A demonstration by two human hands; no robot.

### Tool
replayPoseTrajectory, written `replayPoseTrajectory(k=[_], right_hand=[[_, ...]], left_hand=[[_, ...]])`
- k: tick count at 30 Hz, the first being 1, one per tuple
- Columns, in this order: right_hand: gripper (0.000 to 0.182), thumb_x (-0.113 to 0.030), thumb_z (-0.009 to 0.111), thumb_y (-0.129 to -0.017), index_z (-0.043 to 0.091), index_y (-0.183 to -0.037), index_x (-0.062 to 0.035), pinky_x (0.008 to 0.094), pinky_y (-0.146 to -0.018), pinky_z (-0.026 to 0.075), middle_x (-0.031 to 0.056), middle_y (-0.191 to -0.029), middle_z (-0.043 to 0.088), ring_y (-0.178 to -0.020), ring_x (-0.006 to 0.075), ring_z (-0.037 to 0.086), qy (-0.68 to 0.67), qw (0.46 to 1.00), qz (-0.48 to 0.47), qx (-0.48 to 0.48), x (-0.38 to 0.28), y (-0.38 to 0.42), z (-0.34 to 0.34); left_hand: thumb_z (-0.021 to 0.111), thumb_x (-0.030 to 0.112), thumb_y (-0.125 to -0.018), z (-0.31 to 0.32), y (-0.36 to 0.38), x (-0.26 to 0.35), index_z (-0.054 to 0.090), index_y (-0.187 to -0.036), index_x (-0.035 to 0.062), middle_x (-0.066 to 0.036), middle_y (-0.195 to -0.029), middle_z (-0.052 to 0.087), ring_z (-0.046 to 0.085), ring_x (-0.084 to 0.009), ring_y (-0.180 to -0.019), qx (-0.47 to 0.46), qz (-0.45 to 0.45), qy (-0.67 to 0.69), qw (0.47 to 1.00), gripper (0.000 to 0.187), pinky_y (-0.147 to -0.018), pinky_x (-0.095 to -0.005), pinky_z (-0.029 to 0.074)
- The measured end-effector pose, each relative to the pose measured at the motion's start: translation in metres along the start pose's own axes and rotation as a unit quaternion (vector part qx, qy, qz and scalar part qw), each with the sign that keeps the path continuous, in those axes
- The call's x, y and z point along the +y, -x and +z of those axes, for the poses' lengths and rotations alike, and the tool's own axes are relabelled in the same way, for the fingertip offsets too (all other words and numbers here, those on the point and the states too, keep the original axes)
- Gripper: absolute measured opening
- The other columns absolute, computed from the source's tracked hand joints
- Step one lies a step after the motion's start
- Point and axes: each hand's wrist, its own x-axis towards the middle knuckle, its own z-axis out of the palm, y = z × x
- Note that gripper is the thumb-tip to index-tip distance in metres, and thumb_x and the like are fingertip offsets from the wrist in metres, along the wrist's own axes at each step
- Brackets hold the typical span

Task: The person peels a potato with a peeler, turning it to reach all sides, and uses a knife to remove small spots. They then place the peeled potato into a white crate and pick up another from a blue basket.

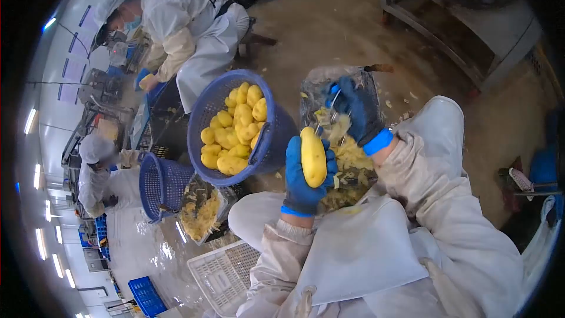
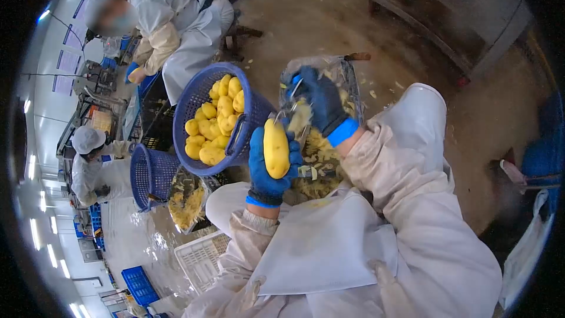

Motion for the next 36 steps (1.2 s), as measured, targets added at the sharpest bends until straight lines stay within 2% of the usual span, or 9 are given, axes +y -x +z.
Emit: replayPoseTrajectory(k=[4, 6, 10, 12, 14, 17, 20, 22, 36], right_hand=[[0.022, -0.025, 0.049, -0.093, 0.059, -0.098, -0.0058, 0.0253, -0.073, 0.046, 0.0004, -0.081, 0.059, -0.079, 0.0097, 0.056, 0.364, 0.931, -0.007, 0.038, -0.005, 0.006, 0.01], [0.022, -0.025, 0.049, -0.093, 0.059, -0.098, -0.006, 0.0255, -0.07, 0.046, 0.0, -0.081, 0.059, -0.078, 0.0104, 0.056, 0.073, 0.996, 0.031, -0.037, -0.024, 0.002, 0.018], [0.021, -0.025, 0.048, -0.093, 0.058, -0.093, -0.0066, 0.0264, -0.069, 0.047, 0.0012, -0.078, 0.059, -0.073, 0.0117, 0.056, 0.417, 0.906, -0.072, -0.003, 0.005, 0.005, 0.004], [0.022, -0.025, 0.047, -0.093, 0.057, -0.099, -0.0055, 0.0291, -0.073, 0.046, 0.0046, -0.083, 0.061, -0.077, 0.0144, 0.058, 0.397, 0.916, -0.04, 0.051, -0.013, -0.003, 0.003], [0.026, -0.024, 0.045, -0.093, 0.057, -0.105, -0.0043, 0.0314, -0.078, 0.046, 0.0075, -0.088, 0.062, -0.082, 0.0167, 0.059, 0.307, 0.948, -0.002, 0.082, -0.025, -0.012, -0.003], [0.024, -0.022, 0.043, -0.094, 0.057, -0.103, -0.0042, 0.0301, -0.077, 0.046, 0.0074, -0.089, 0.063, -0.082, 0.0155, 0.059, 0.362, 0.932, 0.017, 0.003, -0.018, 0.029, 0.052], [0.019, -0.018, 0.044, -0.094, 0.057, -0.098, -0.0044, 0.0292, -0.074, 0.045, 0.0072, -0.088, 0.062, -0.082, 0.0143, 0.057, 0.505, 0.861, -0.036, 0.052, -0.008, 0.01, 0.006], [0.019, -0.018, 0.045, -0.094, 0.058, -0.092, -0.0044, 0.0285, -0.073, 0.045, 0.0057, -0.089, 0.061, -0.082, 0.0133, 0.057, 0.403, 0.91, -0.082, 0.044, -0.02, 0.004, 0.013], [0.024, -0.022, 0.046, -0.092, 0.059, -0.089, -0.0022, 0.034, -0.075, 0.046, 0.0151, -0.088, 0.064, -0.085, 0.0216, 0.061, 0.37, 0.923, -0.088, 0.065, -0.028, 0.002, -0.001]], left_hand=[[0.039, 0.053, -0.089, 0.033, 0.004, -0.018, 0.053, -0.114, 0.0099, -0.008, -0.088, 0.06, 0.057, -0.0189, -0.066, 0.053, 0.505, -0.48, 0.715, 0.052, -0.043, -0.0272, 0.047], [0.043, 0.048, -0.09, 0.03, 0.013, 0.007, 0.048, -0.12, 0.0102, -0.009, -0.094, 0.061, 0.06, -0.0201, -0.073, -0.043, -0.055, 0.087, 0.994, 0.049, -0.05, -0.0298, 0.052], [0.04, 0.048, -0.092, 0.038, 0.012, -0.002, 0.047, -0.122, 0.0115, -0.005, -0.091, 0.059, 0.057, -0.0166, -0.066, 0.016, 0.031, -0.13, 0.991, 0.048, -0.049, -0.0243, 0.048], [0.039, 0.048, -0.092, 0.043, 0.009, -0.017, 0.047, -0.121, 0.0109, -0.004, -0.088, 0.058, 0.057, -0.0164, -0.068, 0.054, 0.452, -0.46, 0.763, 0.049, -0.053, -0.0226, 0.048], [0.057, 0.029, -0.086, 0.019, 0.008, 0.006, 0.043, -0.125, 0.0062, -0.01, -0.105, 0.057, 0.058, -0.0211, -0.089, -0.101, -0.044, 0.134, 0.985, 0.047, -0.076, -0.0325, 0.052], [0.063, 0.027, -0.083, 0.04, 0.009, -0.004, 0.047, -0.121, 0.0059, -0.009, -0.105, 0.056, 0.058, -0.0216, -0.09, -0.006, 0.095, 0.003, 0.995, 0.046, -0.077, -0.0323, 0.051], [0.064, 0.029, -0.081, 0.024, -0.006, -0.011, 0.05, -0.118, 0.0061, -0.008, -0.099, 0.058, 0.058, -0.021, -0.087, 0.06, 0.468, -0.541, 0.696, 0.045, -0.077, -0.0317, 0.051], [0.069, 0.02, -0.077, 0.024, -0.006, 0.004, 0.049, -0.117, 0.0053, -0.008, -0.108, 0.053, 0.054, -0.0203, -0.097, 0.077, 0.021, 0.143, 0.986, 0.047, -0.081, -0.0332, 0.05], [0.06, 0.043, -0.081, 0.042, -0.012, 0.003, 0.053, -0.096, 0.0132, -0.007, -0.085, 0.057, 0.058, -0.0207, -0.074, 0.183, 0.082, 0.061, 0.978, 0.034, -0.061, -0.0332, 0.051]])
